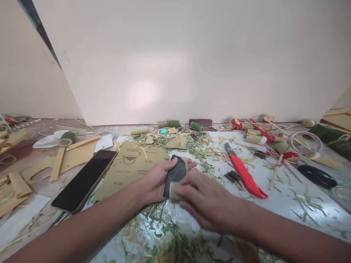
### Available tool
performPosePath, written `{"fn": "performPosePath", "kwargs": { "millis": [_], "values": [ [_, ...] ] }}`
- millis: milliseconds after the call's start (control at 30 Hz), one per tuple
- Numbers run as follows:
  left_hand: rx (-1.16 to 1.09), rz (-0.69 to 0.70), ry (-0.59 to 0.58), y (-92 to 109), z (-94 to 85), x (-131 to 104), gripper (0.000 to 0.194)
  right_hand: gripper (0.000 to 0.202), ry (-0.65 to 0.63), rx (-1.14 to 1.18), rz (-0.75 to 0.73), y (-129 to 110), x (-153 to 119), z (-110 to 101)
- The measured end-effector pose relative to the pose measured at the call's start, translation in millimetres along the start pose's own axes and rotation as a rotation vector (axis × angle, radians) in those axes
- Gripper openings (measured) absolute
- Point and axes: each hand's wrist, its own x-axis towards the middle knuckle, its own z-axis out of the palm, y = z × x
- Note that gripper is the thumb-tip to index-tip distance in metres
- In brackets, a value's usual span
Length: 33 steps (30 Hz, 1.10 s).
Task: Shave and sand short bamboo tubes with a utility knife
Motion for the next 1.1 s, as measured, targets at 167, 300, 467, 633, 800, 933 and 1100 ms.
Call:
{"fn": "performPosePath", "kwargs": {
  "millis": [167, 300, 467, 633, 800, 933, 1100],
  "values": [
    [0.018, -0.055, 0.055, 2, 1.6, -3, 0.032, 0.024, 0.058, -0.012, 0.089, -1, 0, 1],
    [-0.014, -0.024, 0.004, 3, 1.3, -6, 0.031, 0.023, 0.017, 0.035, 0.010, -1, 0, 4],
    [-0.013, -0.042, -0.012, 3, 3.1, -9, 0.035, 0.028, -0.004, 0.048, -0.003, -2, 0, 6],
    [-0.080, 0.017, -0.029, 1, 4.3, -8, 0.039, 0.027, 0.046, 0.041, 0.074, -1, 2, 6],
    [-0.136, 0.085, -0.064, -1, -0.1, -6, 0.040, 0.026, 0.113, -0.021, 0.174, -6, 6, 7],
    [-0.111, 0.038, -0.088, 1, -0.8, -7, 0.034, 0.026, -0.011, 0.063, 0.120, -3, 7, 2],
    [-0.121, 0.271, 0.015, 4, -0.1, -6, 0.031, 0.024, 0.546, 0.130, 0.644, 38, 10, -23]
  ]
}}
